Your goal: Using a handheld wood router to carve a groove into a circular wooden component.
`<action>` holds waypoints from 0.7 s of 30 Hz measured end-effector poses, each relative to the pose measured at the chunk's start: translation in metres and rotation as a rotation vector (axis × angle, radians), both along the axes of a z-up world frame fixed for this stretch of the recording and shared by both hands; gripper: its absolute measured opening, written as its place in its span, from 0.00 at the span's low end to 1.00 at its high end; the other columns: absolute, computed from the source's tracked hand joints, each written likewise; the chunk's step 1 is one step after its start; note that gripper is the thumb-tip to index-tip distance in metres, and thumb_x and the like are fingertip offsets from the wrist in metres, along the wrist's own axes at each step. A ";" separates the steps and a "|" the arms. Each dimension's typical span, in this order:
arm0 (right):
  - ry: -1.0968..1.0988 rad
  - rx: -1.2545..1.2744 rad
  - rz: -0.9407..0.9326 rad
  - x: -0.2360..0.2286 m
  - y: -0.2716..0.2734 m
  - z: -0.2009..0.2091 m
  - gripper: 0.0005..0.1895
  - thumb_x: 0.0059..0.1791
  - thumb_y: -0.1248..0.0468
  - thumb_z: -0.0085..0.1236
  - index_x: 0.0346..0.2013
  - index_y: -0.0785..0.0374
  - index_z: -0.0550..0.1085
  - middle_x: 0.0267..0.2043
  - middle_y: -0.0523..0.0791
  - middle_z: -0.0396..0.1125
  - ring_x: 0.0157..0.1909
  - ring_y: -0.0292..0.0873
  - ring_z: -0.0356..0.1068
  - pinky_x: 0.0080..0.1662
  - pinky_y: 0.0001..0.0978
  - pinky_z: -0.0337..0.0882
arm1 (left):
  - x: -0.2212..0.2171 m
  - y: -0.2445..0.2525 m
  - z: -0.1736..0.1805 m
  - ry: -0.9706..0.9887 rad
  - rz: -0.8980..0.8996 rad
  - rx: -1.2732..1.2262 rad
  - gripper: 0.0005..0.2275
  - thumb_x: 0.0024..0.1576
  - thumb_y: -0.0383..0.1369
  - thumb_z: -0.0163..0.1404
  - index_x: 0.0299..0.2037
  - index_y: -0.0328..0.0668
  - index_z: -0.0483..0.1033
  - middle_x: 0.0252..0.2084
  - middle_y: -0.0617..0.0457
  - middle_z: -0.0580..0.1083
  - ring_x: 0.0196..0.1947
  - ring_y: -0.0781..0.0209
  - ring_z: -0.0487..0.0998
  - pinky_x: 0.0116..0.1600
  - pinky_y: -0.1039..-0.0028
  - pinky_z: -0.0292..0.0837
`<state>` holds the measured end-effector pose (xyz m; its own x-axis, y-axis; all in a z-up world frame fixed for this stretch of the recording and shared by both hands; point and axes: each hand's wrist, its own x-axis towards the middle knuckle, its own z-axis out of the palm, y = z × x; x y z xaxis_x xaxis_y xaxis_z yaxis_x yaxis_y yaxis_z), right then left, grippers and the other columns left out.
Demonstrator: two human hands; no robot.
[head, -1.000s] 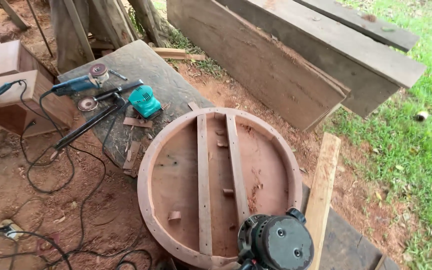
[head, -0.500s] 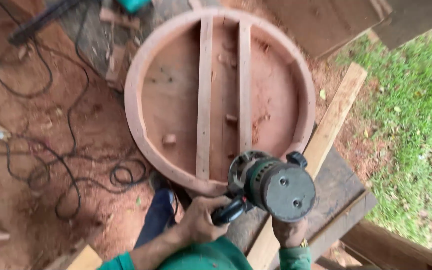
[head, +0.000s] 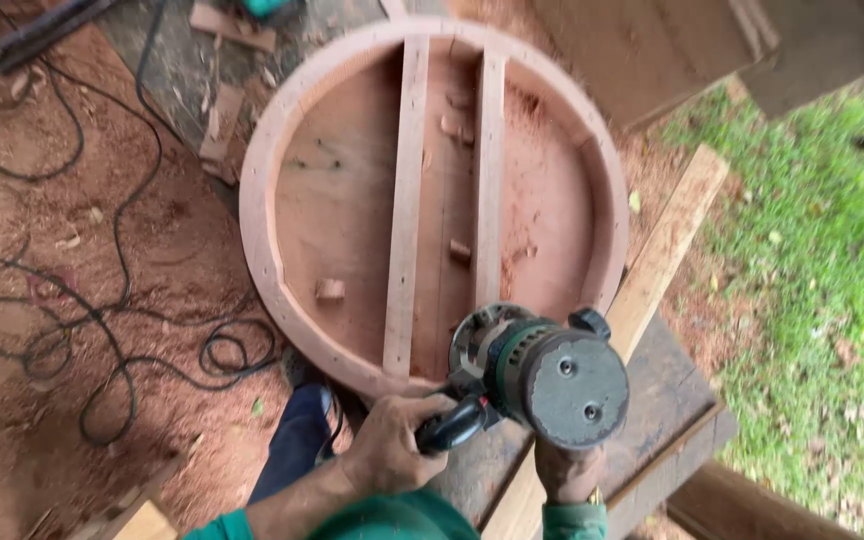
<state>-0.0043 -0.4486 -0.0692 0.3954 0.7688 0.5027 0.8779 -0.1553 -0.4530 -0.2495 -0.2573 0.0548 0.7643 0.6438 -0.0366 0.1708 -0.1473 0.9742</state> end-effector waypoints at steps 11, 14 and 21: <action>0.109 -0.164 -0.101 -0.001 0.067 0.057 0.16 0.35 0.67 0.71 0.37 0.60 0.82 0.46 0.50 0.75 0.52 0.57 0.70 0.55 0.48 0.67 | 0.014 0.028 -0.007 0.114 -0.044 -0.088 0.15 0.45 0.27 0.54 0.43 0.46 0.79 0.20 0.50 0.74 0.21 0.58 0.78 0.31 0.69 0.74; 0.034 -0.128 -0.075 0.009 0.075 0.048 0.16 0.35 0.66 0.72 0.37 0.59 0.82 0.47 0.49 0.75 0.54 0.56 0.71 0.59 0.49 0.66 | 0.019 0.036 -0.009 0.068 -0.009 -0.053 0.14 0.46 0.28 0.55 0.44 0.45 0.80 0.22 0.52 0.75 0.22 0.60 0.79 0.30 0.68 0.75; 0.073 -0.215 -0.049 0.023 0.091 0.041 0.12 0.37 0.63 0.72 0.34 0.57 0.84 0.42 0.47 0.77 0.51 0.52 0.73 0.59 0.47 0.66 | 0.027 0.057 -0.006 0.092 -0.030 -0.030 0.15 0.44 0.29 0.53 0.43 0.47 0.78 0.21 0.51 0.75 0.21 0.57 0.79 0.33 0.66 0.77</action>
<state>0.0188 -0.3574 -0.0281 0.4638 0.8344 0.2979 0.8332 -0.2965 -0.4668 -0.2225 -0.1999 0.0485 0.7760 0.6180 -0.1262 0.2556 -0.1252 0.9587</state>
